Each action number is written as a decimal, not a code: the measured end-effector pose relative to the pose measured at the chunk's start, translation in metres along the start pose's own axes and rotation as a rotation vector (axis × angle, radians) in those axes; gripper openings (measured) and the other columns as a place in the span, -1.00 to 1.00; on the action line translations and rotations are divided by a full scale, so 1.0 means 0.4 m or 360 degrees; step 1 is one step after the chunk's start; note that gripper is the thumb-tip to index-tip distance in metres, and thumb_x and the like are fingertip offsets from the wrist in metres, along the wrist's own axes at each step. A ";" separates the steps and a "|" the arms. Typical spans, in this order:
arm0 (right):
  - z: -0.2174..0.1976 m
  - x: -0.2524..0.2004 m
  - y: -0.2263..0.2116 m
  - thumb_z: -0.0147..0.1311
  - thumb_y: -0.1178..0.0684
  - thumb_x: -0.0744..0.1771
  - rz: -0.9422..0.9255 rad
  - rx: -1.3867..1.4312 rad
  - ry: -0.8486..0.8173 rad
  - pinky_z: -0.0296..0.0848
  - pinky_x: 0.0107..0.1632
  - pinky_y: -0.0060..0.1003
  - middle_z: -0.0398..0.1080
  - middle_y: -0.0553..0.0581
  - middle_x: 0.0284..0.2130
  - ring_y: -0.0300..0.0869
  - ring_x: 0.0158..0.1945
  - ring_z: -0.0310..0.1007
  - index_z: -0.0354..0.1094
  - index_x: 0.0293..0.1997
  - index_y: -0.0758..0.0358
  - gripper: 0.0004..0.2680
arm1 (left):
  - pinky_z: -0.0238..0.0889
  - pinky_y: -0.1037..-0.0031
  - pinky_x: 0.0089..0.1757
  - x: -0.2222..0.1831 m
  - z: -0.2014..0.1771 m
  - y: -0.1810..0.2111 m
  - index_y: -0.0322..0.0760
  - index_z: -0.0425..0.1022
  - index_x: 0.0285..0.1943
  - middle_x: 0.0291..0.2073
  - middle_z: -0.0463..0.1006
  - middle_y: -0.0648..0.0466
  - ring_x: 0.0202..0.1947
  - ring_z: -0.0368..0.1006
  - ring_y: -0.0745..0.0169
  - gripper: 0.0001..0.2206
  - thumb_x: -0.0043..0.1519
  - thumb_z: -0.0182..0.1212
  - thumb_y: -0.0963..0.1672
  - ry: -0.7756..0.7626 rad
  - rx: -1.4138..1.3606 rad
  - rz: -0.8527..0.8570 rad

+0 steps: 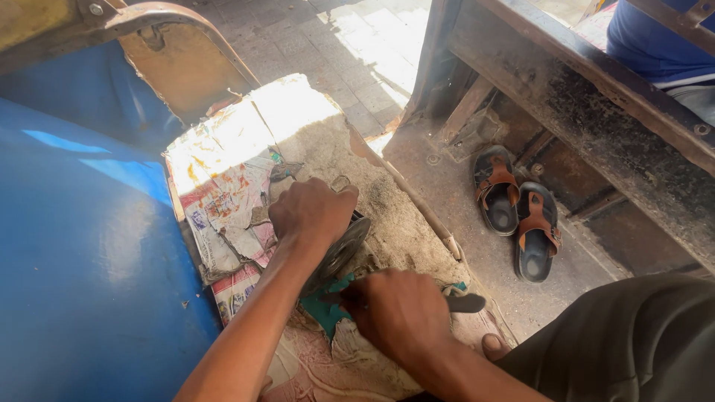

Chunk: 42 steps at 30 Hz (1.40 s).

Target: Repairing a mechanical part, likely a blower fan or alternator component, using hand tools.

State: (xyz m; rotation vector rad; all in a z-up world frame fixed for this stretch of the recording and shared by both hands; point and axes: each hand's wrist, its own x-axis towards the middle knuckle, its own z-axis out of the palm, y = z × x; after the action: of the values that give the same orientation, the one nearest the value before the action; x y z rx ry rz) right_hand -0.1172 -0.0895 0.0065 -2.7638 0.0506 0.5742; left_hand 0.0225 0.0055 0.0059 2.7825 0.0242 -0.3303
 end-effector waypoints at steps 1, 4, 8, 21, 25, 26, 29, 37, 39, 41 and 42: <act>-0.020 0.001 -0.002 0.13 -0.17 0.33 0.0101 0.0108 -0.0021 0.49 -0.39 -0.24 0.58 -0.03 -0.39 -0.18 -0.50 0.52 0.57 -0.04 -0.31 -0.84 | 0.42 0.12 -0.21 -0.005 -0.009 -0.004 -0.38 0.67 -0.25 -0.36 0.67 -0.16 -0.24 0.63 -0.07 -0.41 0.24 0.00 0.19 -0.0065 -0.0010 -0.0042; -0.049 0.006 0.029 0.13 -0.20 0.31 0.0280 0.0131 0.0006 0.46 -0.37 -0.24 0.59 -0.02 -0.46 -0.18 -0.51 0.53 0.56 -0.04 -0.38 -0.83 | 0.39 0.12 -0.23 0.006 -0.002 -0.003 -0.39 0.65 -0.22 -0.41 0.65 -0.15 -0.28 0.60 -0.12 -0.39 0.24 0.00 0.21 -0.0042 0.0048 -0.0053; -0.075 -0.018 0.003 0.14 -0.22 0.31 0.0321 0.0024 0.0179 0.42 -0.42 -0.19 0.56 0.00 -0.47 -0.14 -0.54 0.47 0.55 -0.02 -0.39 -0.83 | 0.41 0.11 -0.22 0.016 -0.003 -0.008 -0.38 0.66 -0.24 -0.38 0.66 -0.15 -0.26 0.63 -0.09 -0.37 0.24 -0.02 0.22 -0.0113 0.0001 -0.0086; -0.033 0.014 0.029 -0.02 -0.17 0.38 -0.0118 -0.0231 0.0549 0.19 -0.66 -0.13 0.39 0.04 -0.59 -0.17 -0.73 0.23 0.58 -0.27 0.00 -0.77 | 0.31 0.05 -0.01 0.034 0.001 -0.019 -0.40 0.60 0.02 -0.05 0.61 -0.28 0.02 0.53 -0.28 -0.38 0.20 0.05 0.20 -0.0012 0.0039 -0.0020; -0.024 0.024 0.037 -0.05 -0.09 0.40 0.0017 -0.0234 0.0509 0.23 -0.62 -0.12 0.40 0.04 -0.64 -0.17 -0.68 0.27 0.58 -0.26 -0.05 -0.79 | 0.29 0.04 0.04 0.015 -0.017 -0.010 -0.42 0.60 0.05 0.00 0.59 -0.29 0.08 0.49 -0.30 -0.37 0.20 0.06 0.20 -0.0044 0.0025 -0.0035; -0.015 0.016 0.039 -0.05 -0.09 0.40 0.0034 -0.0221 0.0500 0.23 -0.62 -0.12 0.40 0.04 -0.64 -0.17 -0.68 0.27 0.58 -0.26 -0.05 -0.79 | 0.29 0.04 0.04 0.013 -0.006 -0.017 -0.42 0.60 0.05 0.00 0.59 -0.29 0.08 0.49 -0.30 -0.37 0.20 0.06 0.20 -0.0060 0.0038 -0.0025; -0.012 0.030 0.037 -0.01 -0.09 0.35 -0.0163 -0.0199 0.0698 0.24 -0.70 -0.13 0.37 0.00 -0.61 -0.17 -0.73 0.24 0.59 -0.22 -0.02 -0.81 | 0.27 0.03 0.04 0.028 -0.009 -0.022 -0.42 0.55 0.08 0.05 0.52 -0.32 0.08 0.44 -0.35 -0.35 0.14 0.13 0.20 0.0061 -0.0012 -0.0025; -0.008 0.027 0.041 0.07 -0.12 0.34 -0.0170 0.0002 0.0615 0.35 -0.47 -0.08 0.49 0.11 -0.52 -0.05 -0.54 0.43 0.62 -0.21 -0.04 -0.82 | 0.29 0.03 0.11 0.028 -0.028 -0.034 -0.39 0.61 0.06 0.11 0.56 -0.30 0.14 0.47 -0.30 -0.37 0.15 0.12 0.19 -0.0085 -0.0036 -0.0061; -0.025 0.022 0.026 0.05 -0.12 0.35 -0.0145 0.0009 0.0553 0.37 -0.46 -0.06 0.50 0.10 -0.50 -0.04 -0.54 0.46 0.60 -0.16 -0.08 -0.83 | 0.26 0.05 0.13 0.030 -0.042 -0.042 -0.38 0.62 0.07 0.12 0.55 -0.29 0.17 0.45 -0.29 -0.38 0.14 0.14 0.19 -0.0088 -0.0068 -0.0073; -0.034 0.014 0.013 0.03 -0.12 0.36 -0.0139 -0.0014 0.0472 0.40 -0.46 -0.05 0.51 0.09 -0.48 -0.03 -0.54 0.50 0.58 -0.10 -0.11 -0.83 | 0.24 0.07 0.14 0.050 -0.042 -0.072 -0.37 0.62 0.07 0.14 0.53 -0.28 0.19 0.43 -0.28 -0.38 0.12 0.15 0.18 -0.0094 -0.0130 -0.0109; -0.035 0.011 0.009 0.08 -0.13 0.32 -0.0190 0.0060 0.0629 0.39 -0.49 -0.05 0.53 0.08 -0.44 -0.01 -0.54 0.49 0.60 -0.10 -0.14 -0.82 | 0.31 0.07 0.11 0.074 -0.037 -0.094 -0.45 0.57 0.08 0.10 0.58 -0.32 0.14 0.52 -0.25 -0.38 0.12 0.16 0.15 -0.0228 -0.0372 -0.0142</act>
State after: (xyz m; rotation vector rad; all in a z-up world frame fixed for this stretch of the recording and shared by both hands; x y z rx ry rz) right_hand -0.1081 -0.0972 0.0160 -2.7761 -0.0142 -0.0083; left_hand 0.0523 0.0452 0.0004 2.5251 0.1438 -0.5141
